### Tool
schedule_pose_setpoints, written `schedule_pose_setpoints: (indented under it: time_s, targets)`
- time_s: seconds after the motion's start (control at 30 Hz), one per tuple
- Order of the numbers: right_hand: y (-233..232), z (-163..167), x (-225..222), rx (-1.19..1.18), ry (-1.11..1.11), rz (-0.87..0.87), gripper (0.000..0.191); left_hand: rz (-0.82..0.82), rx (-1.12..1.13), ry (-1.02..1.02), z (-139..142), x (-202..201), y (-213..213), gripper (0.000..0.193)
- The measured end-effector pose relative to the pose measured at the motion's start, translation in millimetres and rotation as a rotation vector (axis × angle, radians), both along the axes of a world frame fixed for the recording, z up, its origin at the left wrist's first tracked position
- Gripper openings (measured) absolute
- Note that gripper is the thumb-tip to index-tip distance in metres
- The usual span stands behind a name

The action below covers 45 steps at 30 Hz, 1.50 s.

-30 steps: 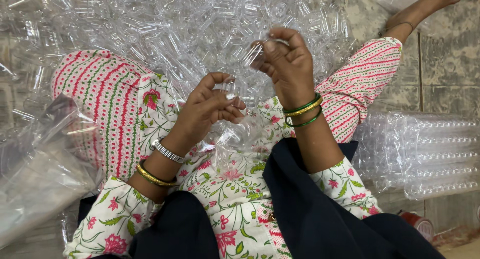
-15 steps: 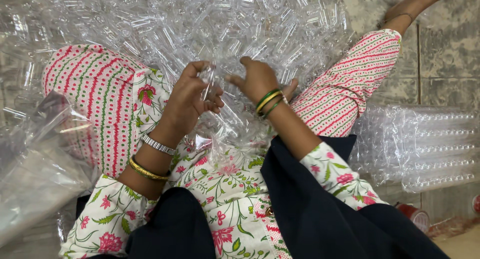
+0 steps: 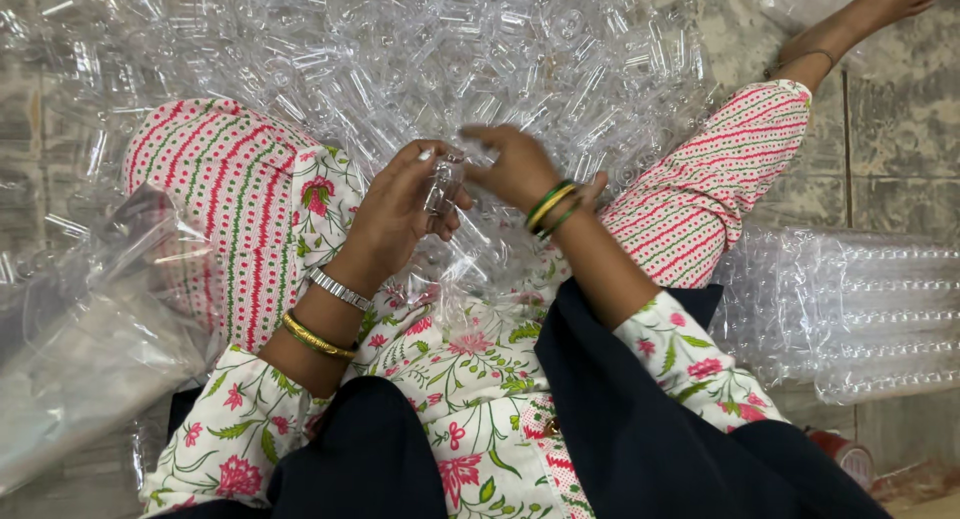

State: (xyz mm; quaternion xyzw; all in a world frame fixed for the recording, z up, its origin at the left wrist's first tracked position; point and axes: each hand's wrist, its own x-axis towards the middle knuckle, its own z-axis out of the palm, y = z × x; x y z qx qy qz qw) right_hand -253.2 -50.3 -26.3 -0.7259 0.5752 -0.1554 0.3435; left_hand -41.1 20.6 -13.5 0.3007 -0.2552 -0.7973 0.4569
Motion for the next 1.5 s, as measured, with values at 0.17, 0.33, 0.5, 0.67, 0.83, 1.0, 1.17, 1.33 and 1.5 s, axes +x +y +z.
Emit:
schedule_pose_setpoints:
  time_s: [0.17, 0.33, 0.5, 0.67, 0.83, 1.0, 1.17, 1.33, 1.5]
  targets:
    - [4, -31, 17, -0.170, 0.447, 0.184, 0.060, 0.064, -0.029, -0.072, 5, 1, 0, 0.037]
    - [-15, -7, 2, 0.112, 0.040, -0.206, 0.067, 0.040, 0.008, -0.206, 8, 0, -1, 0.042]
    - [5, 30, 1, 0.480, -1.101, -0.314, 0.045, 0.014, -0.057, -0.283, 3, -9, -2, 0.043]
    - [26, 42, 10, 0.350, -1.185, -0.142, 0.031, 0.038, -0.108, -0.248, 2, -7, 1, 0.039]
    - [9, 62, -12, 0.288, -1.403, -0.325, 0.020, -0.023, -0.049, -0.144, 6, -5, 4, 0.031]
    - [23, 51, -1, 0.254, -1.119, -0.131, 0.025, -0.008, -0.032, -0.175, 10, -6, 4, 0.034]
    - [27, 22, -8, 0.163, -0.878, 0.021, 0.027, -0.009, -0.103, -0.244, 12, -5, 7, 0.042]
    - [-36, -9, -45, -0.248, -0.336, -0.409, 0.021, -0.002, -0.065, -0.207, 9, -5, 0, 0.040]
    - [-64, -38, -61, -0.444, 0.148, -0.082, 0.041, 0.022, 0.006, -0.105, 5, -2, -8, 0.038]
